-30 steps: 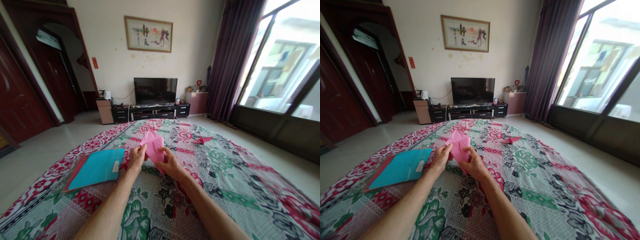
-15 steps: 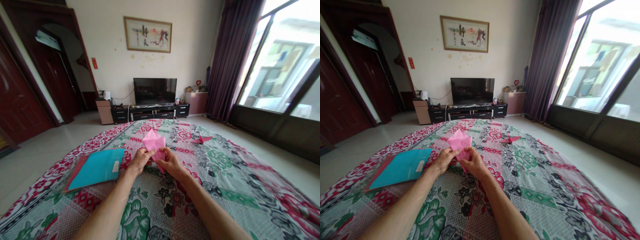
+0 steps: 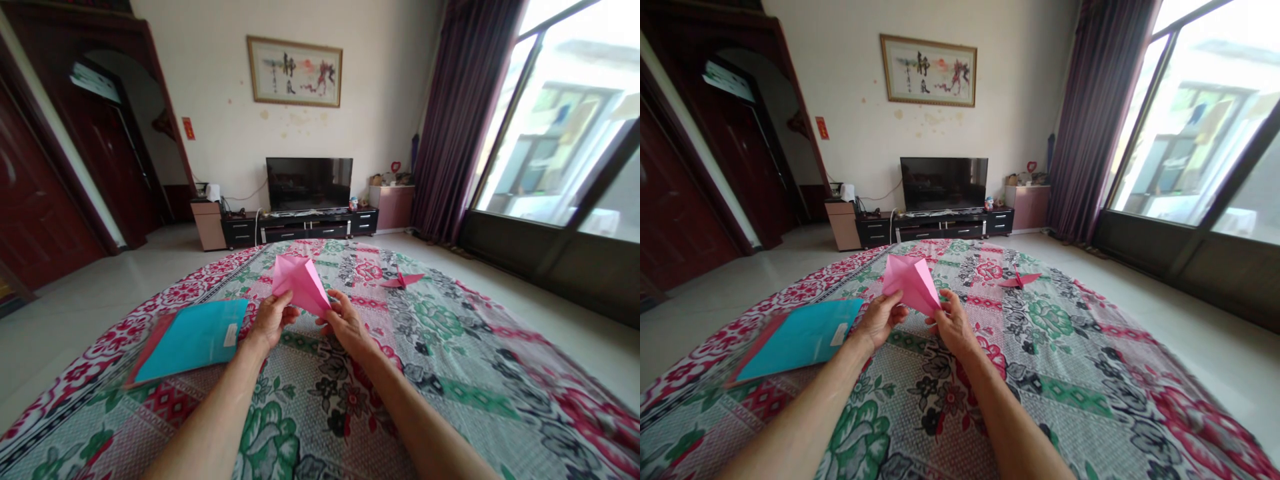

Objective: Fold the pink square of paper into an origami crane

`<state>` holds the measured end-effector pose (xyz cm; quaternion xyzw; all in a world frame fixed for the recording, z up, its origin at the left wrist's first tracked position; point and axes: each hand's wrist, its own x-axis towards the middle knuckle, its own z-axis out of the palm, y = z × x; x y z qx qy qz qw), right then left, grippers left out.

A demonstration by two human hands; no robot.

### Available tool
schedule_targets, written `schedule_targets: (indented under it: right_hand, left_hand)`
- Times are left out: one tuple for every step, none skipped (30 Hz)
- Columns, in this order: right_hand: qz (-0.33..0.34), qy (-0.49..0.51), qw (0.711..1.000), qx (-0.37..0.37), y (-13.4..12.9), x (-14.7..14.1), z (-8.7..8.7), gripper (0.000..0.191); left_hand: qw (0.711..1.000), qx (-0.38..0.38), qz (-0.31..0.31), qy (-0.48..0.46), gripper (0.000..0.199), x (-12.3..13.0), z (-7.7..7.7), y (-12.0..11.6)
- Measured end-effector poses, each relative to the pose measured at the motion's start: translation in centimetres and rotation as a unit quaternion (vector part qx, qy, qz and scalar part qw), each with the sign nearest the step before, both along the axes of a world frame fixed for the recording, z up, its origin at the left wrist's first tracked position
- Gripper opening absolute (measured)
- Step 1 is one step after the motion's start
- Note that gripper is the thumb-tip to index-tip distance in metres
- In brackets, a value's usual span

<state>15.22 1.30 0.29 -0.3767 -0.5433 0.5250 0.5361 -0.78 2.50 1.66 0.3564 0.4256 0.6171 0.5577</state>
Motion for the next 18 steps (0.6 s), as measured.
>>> schedule_targets:
  right_hand:
    - [-0.002,-0.001,1.0,-0.008,0.0,0.0,0.0,0.036]
    - [-0.002,-0.005,1.0,-0.015,0.0,0.0,0.0,0.033]
    - [-0.001,-0.009,1.0,-0.02,0.1,0.1,0.0,0.031]
    - [0.0,-0.014,1.0,-0.023,0.1,0.1,0.0,0.029]
    - [0.001,-0.018,1.0,-0.024,0.1,0.1,0.0,0.028]
    - [0.0,-0.019,1.0,-0.023,0.1,0.2,0.0,0.028]
    - [-0.001,-0.02,1.0,-0.022,0.1,0.2,0.0,0.027]
    - [-0.001,-0.019,1.0,-0.023,0.1,0.2,0.0,0.026]
    - [0.0,-0.017,1.0,-0.025,0.1,0.3,0.1,0.025]
    - [0.0,-0.012,1.0,-0.029,0.1,0.3,0.1,0.025]
    - [0.001,-0.006,0.999,-0.034,0.1,0.4,0.1,0.024]
    - [0.002,0.002,0.999,-0.042,0.1,0.4,0.2,0.023]
    - [0.005,0.009,0.999,-0.049,0.1,0.5,0.3,0.022]
    - [0.006,0.017,0.998,-0.056,0.1,0.5,0.3,0.022]
    - [0.007,0.024,0.998,-0.063,0.1,0.5,0.4,0.022]
    - [0.005,0.032,0.997,-0.07,0.1,0.6,0.4,0.021]
    - [0.002,0.042,0.996,-0.076,0.2,0.6,0.4,0.021]
    - [-0.004,0.052,0.995,-0.082,0.2,0.6,0.4,0.022]
  left_hand:
    - [1.0,0.0,-0.005,-0.006,0.025,-0.1,0.1,-0.1]
    - [1.0,-0.001,-0.013,-0.015,0.026,-0.1,0.2,-0.2]
    - [0.999,-0.003,-0.023,-0.028,0.027,-0.2,0.4,-0.2]
    - [0.999,-0.008,-0.034,-0.04,0.03,-0.3,0.5,-0.3]
    - [0.997,-0.015,-0.046,-0.052,0.034,-0.4,0.7,-0.4]
    - [0.996,-0.024,-0.056,-0.06,0.039,-0.5,0.8,-0.4]
    - [0.995,-0.035,-0.062,-0.064,0.045,-0.6,0.9,-0.4]
    - [0.995,-0.045,-0.065,-0.067,0.049,-0.7,1.0,-0.4]
    - [0.994,-0.053,-0.064,-0.068,0.052,-0.8,1.0,-0.4]
    - [0.994,-0.062,-0.062,-0.07,0.051,-0.9,1.1,-0.3]
    - [0.993,-0.069,-0.058,-0.073,0.048,-0.9,1.0,-0.2]
    - [0.993,-0.075,-0.055,-0.077,0.044,-1.0,1.0,-0.2]
    - [0.992,-0.08,-0.053,-0.081,0.038,-1.0,1.0,-0.1]
    - [0.992,-0.083,-0.052,-0.084,0.033,-1.0,0.9,0.0]
    - [0.991,-0.084,-0.054,-0.085,0.029,-1.1,0.9,0.0]
    - [0.991,-0.083,-0.056,-0.084,0.025,-1.1,0.8,0.0]
    - [0.992,-0.079,-0.058,-0.083,0.022,-1.1,0.8,0.0]
    - [0.993,-0.071,-0.057,-0.081,0.019,-1.2,0.7,0.0]
